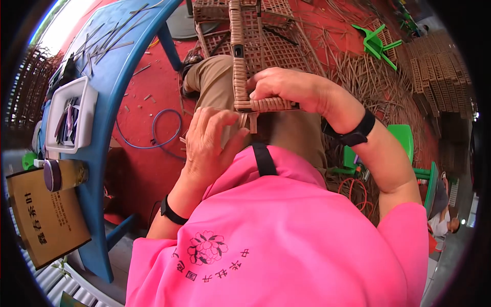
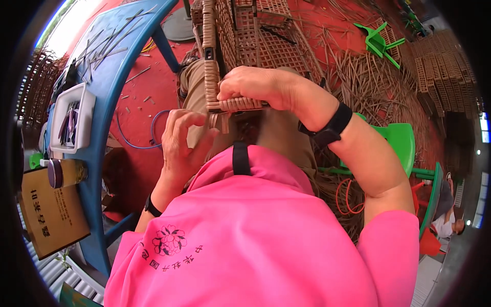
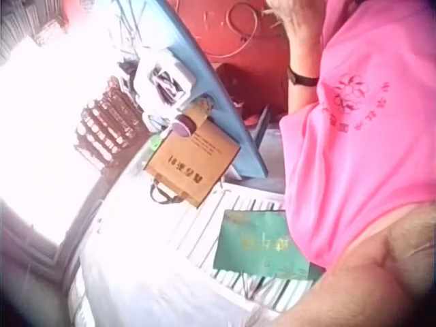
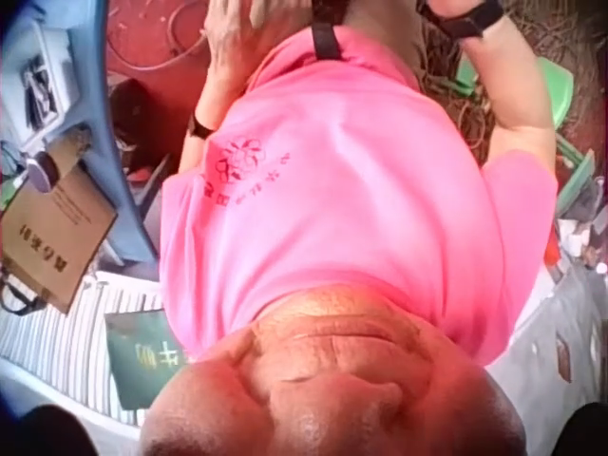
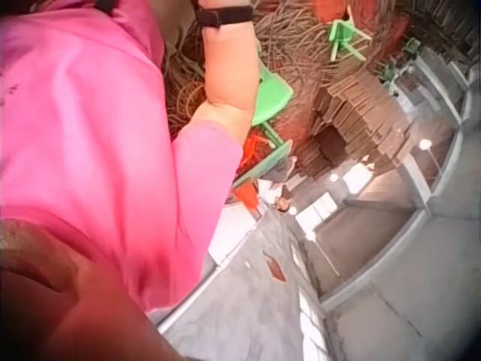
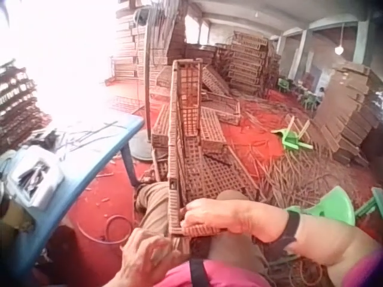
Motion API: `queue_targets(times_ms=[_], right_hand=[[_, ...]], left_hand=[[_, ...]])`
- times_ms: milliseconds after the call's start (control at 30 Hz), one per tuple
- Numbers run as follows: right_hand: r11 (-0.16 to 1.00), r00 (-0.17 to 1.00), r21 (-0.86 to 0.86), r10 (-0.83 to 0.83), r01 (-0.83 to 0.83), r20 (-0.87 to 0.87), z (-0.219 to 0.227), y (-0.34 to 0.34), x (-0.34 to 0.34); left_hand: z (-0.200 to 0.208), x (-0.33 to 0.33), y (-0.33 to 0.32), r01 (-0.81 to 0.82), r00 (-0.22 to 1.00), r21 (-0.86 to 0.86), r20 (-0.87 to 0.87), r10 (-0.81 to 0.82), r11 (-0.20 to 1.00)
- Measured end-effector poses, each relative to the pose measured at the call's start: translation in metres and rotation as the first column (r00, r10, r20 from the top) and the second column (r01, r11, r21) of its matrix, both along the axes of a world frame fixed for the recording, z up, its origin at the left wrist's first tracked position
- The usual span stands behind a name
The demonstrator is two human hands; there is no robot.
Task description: The recorder is weaving and stapling wicker material onto a furniture frame in a manufacturing environment.
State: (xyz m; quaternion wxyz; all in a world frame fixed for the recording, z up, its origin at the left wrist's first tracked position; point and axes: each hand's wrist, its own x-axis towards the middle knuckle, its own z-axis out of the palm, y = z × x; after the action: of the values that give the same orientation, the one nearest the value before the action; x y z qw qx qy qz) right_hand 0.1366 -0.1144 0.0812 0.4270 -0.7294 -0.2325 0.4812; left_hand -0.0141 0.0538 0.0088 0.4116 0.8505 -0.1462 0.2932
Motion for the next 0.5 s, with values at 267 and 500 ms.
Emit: queue_targets(times_ms=[267, 500], right_hand=[[0.993, 0.998, -0.104, -0.048, 0.051, 0.037, -0.007, 0.005, -0.006], [0.994, 0.996, -0.087, -0.071, 0.066, -0.056, -0.005, 0.009, -0.007]], left_hand=[[-0.014, -0.006, -0.015, -0.136, 0.982, 0.193, 0.155, 0.107, 0.972], [-0.016, 0.005, -0.018, -0.148, 0.96, 0.045, 0.245, 0.133, 0.988]])
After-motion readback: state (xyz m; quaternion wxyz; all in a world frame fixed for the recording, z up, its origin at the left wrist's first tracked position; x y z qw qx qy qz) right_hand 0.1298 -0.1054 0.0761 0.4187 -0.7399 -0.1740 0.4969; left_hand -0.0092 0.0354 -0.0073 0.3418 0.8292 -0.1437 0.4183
